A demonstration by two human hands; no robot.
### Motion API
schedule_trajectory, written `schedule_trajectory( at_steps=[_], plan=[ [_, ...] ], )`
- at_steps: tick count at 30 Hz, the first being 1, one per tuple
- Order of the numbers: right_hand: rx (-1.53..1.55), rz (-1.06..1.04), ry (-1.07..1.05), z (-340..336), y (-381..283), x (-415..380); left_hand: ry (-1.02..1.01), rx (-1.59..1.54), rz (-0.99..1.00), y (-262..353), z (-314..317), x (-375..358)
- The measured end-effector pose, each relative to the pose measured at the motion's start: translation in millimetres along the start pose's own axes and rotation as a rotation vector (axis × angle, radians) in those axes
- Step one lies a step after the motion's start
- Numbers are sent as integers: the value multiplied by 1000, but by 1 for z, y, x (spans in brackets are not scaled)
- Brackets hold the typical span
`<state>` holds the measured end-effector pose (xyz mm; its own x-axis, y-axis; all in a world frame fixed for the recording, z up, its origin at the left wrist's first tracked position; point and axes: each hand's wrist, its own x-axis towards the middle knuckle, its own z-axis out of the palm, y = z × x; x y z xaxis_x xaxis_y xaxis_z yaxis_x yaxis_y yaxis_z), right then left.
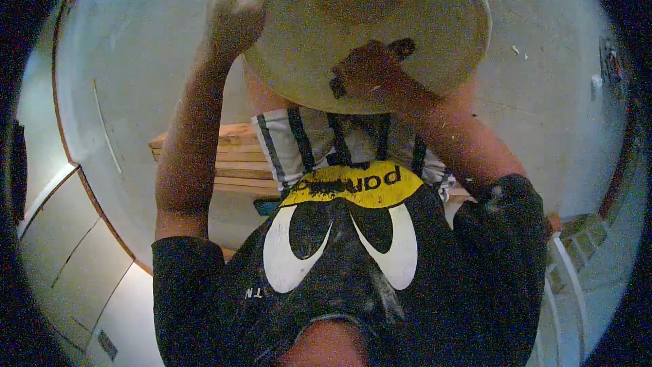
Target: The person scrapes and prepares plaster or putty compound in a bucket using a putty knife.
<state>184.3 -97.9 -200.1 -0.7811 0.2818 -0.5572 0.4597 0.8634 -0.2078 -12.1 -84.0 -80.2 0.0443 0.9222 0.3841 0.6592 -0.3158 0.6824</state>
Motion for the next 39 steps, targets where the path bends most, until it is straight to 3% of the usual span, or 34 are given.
schedule_trajectory(
  at_steps=[2,4,8,15,17,20,25,27,29,30,32,33,35,39],
  plan=[
    [11,129,50,12,5,1,18,1,54,0,1,-6],
    [80,130,91,10,-10,1,1,-30,-107,8,-2,-11],
    [170,101,209,8,-15,-8,-19,58,-76,9,-2,-10],
    [135,149,270,8,-16,-3,-13,-39,-108,9,3,-12],
    [112,193,204,20,0,-2,-2,-108,-130,6,4,-17],
    [219,226,316,-2,-40,-3,13,-106,-97,4,4,-14],
    [174,136,343,28,-22,3,15,-190,-182,-1,4,-22],
    [185,135,322,20,-28,9,10,-120,-114,-13,6,-18],
    [228,163,536,5,-51,12,-2,-54,-66,-14,7,-21],
    [231,160,536,8,-41,9,8,-161,-166,-6,6,-23],
    [159,200,264,17,-6,4,15,-263,-253,2,6,-20],
    [155,203,271,8,-16,2,19,-223,-213,3,8,-17],
    [299,187,517,-1,-49,-4,27,-188,-177,2,8,-14],
    [259,166,455,9,-33,0,15,-288,-232,-2,10,-16]
  ],
)
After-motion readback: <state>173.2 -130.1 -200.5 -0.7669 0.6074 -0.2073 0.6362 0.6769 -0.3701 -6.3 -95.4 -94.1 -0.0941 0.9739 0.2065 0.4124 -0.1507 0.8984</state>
